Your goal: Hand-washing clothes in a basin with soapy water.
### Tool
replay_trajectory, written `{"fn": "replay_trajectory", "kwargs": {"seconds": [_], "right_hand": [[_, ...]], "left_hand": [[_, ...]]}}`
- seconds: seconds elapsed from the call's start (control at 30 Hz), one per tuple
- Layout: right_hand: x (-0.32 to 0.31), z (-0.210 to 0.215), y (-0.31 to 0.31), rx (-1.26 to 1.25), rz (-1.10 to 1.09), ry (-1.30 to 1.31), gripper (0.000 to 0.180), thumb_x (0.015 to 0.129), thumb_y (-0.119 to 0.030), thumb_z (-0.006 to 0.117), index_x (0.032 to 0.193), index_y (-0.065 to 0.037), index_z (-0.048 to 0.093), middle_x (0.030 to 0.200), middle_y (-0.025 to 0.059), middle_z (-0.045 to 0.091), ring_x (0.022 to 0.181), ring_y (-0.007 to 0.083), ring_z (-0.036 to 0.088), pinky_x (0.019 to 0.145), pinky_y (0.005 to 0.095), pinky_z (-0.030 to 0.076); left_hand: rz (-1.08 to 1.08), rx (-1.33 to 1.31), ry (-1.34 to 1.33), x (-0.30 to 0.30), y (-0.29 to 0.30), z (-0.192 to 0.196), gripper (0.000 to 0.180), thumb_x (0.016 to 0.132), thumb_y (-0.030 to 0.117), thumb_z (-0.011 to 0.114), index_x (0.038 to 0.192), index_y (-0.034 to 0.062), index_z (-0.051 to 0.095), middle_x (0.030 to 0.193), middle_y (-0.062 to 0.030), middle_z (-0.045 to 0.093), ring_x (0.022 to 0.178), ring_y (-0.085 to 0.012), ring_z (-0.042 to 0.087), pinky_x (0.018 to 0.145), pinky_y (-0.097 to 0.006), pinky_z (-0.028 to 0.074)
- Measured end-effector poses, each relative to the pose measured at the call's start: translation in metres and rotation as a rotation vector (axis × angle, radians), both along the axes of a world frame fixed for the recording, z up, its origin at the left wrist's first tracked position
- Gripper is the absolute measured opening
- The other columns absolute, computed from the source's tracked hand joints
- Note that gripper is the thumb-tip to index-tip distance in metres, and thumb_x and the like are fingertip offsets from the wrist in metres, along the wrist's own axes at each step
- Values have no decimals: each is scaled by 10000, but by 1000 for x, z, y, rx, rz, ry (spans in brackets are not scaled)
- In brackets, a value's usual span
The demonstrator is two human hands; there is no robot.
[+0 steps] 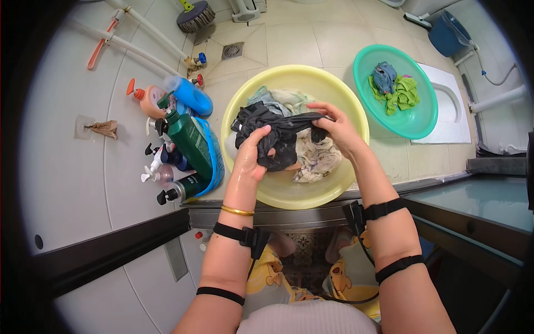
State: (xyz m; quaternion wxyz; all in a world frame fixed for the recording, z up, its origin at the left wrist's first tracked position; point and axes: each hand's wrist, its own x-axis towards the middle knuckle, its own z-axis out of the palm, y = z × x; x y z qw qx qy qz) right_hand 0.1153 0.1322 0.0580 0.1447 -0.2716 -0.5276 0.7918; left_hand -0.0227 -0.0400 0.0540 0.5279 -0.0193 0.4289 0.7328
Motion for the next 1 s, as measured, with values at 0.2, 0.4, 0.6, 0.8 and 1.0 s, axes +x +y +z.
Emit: {"fn": "replay_trajectory", "kwargs": {"seconds": [0.2, 0.4, 0.6, 0.8, 1.0], "right_hand": [[-30, 33, -104, 852, -74, 61, 186, 691, -137, 669, 788, -44, 541, 809, 102, 508, 826, 264, 539, 746, 354, 429], [-29, -13, -62, 856, -416, -283, 255, 794, -264, 646, 723, -31, 573, 760, 163, 465, 770, 355, 488, 719, 402, 392], [-31, 21, -110, 949, -148, -147, 179, 763, -229, 628, 733, -58, 583, 770, 159, 524, 750, 352, 541, 658, 411, 447], [-41, 23, -122, 859, -273, -99, 208, 781, -227, 595, 676, -50, 565, 765, 143, 500, 738, 346, 556, 607, 416, 434], [-26, -18, -44, 378, -67, -378, 425, 827, -417, 629, 808, 6, 645, 753, 84, 611, 655, 105, 543, 540, 289, 414]], "left_hand": [[179, -78, -338, 9, 10, -19, 265, 935, 374, 491, 932, 122, 574, 790, -20, 617, 654, -138, 585, 551, -321, 465], [78, -50, -320, 77, 44, 7, 338, 946, 464, 390, 832, 167, 505, 749, -3, 521, 699, -110, 526, 607, -312, 444], [57, 263, -381, 53, 18, -21, 326, 911, 478, 450, 885, 167, 545, 834, -16, 585, 787, -144, 580, 684, -347, 480], [-74, 801, -171, 40, 9, -62, 222, 911, 347, 441, 894, 142, 524, 934, -13, 541, 914, -148, 548, 768, -310, 456], [90, -60, -356, 58, 29, -9, 218, 912, 346, 496, 913, 140, 567, 764, -8, 620, 551, -135, 557, 378, -257, 378]]}}
